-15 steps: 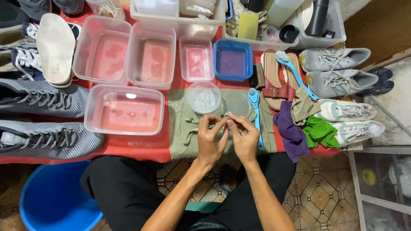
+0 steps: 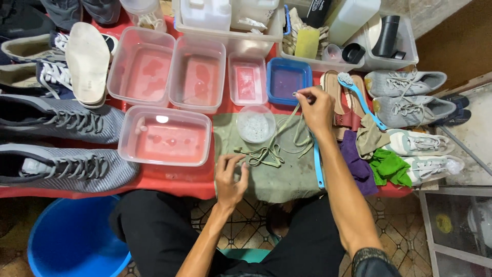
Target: Hand-washing shoelaces by scrubbing them with cleaning solution and rinsing them in water containers.
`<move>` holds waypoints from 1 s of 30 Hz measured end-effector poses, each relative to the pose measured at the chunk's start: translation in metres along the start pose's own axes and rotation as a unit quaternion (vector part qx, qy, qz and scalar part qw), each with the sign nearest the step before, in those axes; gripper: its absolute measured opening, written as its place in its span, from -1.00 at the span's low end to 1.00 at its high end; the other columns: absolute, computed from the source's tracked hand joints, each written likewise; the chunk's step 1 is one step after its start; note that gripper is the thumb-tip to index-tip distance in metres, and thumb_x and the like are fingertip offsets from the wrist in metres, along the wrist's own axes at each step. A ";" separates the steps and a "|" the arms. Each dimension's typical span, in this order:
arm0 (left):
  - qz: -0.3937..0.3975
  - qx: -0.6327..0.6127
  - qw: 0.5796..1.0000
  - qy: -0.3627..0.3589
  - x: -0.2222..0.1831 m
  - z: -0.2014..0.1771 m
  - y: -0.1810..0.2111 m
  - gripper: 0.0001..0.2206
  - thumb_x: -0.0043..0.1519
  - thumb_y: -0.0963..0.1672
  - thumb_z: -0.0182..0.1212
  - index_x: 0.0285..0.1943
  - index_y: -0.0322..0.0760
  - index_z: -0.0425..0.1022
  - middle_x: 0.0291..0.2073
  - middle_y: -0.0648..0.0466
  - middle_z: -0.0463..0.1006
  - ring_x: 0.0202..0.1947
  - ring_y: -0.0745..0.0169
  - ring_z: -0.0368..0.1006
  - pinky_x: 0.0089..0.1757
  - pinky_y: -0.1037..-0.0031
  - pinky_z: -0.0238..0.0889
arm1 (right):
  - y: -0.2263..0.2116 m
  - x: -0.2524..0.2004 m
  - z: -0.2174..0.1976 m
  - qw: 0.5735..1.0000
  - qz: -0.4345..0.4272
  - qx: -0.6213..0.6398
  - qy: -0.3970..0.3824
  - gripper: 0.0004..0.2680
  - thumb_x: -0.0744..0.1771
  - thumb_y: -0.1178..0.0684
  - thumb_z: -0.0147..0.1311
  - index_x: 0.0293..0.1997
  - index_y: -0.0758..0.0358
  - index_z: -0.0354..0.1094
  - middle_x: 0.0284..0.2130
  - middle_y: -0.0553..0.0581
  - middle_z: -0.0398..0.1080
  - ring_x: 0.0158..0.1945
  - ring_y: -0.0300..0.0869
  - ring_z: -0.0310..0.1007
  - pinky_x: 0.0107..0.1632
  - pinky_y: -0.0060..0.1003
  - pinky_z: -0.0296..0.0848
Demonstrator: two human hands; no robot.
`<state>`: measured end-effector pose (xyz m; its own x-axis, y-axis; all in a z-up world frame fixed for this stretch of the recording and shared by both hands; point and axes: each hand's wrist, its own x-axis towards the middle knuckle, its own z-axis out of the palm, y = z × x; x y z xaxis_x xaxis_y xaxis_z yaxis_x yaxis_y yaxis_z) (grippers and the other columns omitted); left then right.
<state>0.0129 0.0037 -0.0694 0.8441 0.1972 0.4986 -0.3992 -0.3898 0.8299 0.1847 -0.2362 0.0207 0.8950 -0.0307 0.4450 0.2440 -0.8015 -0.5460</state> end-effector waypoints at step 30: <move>-0.036 -0.054 0.997 0.032 0.003 -0.016 -0.005 -0.91 0.10 -0.19 0.34 -0.26 -0.15 0.56 -0.52 0.09 0.47 -0.52 0.07 0.44 -0.41 0.38 0.36 | -0.078 -0.062 -0.027 0.992 0.047 0.118 -0.010 -0.96 0.34 0.10 0.29 -0.19 0.16 0.56 -0.37 0.18 0.55 -0.24 -0.06 0.54 -0.05 -0.14 0.47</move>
<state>0.0120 0.0208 -0.0682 0.8490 0.2792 0.4487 -0.3770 -0.2748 0.8845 0.0998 -0.1876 0.0550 0.9246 -0.0842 0.3716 0.2380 -0.6340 -0.7358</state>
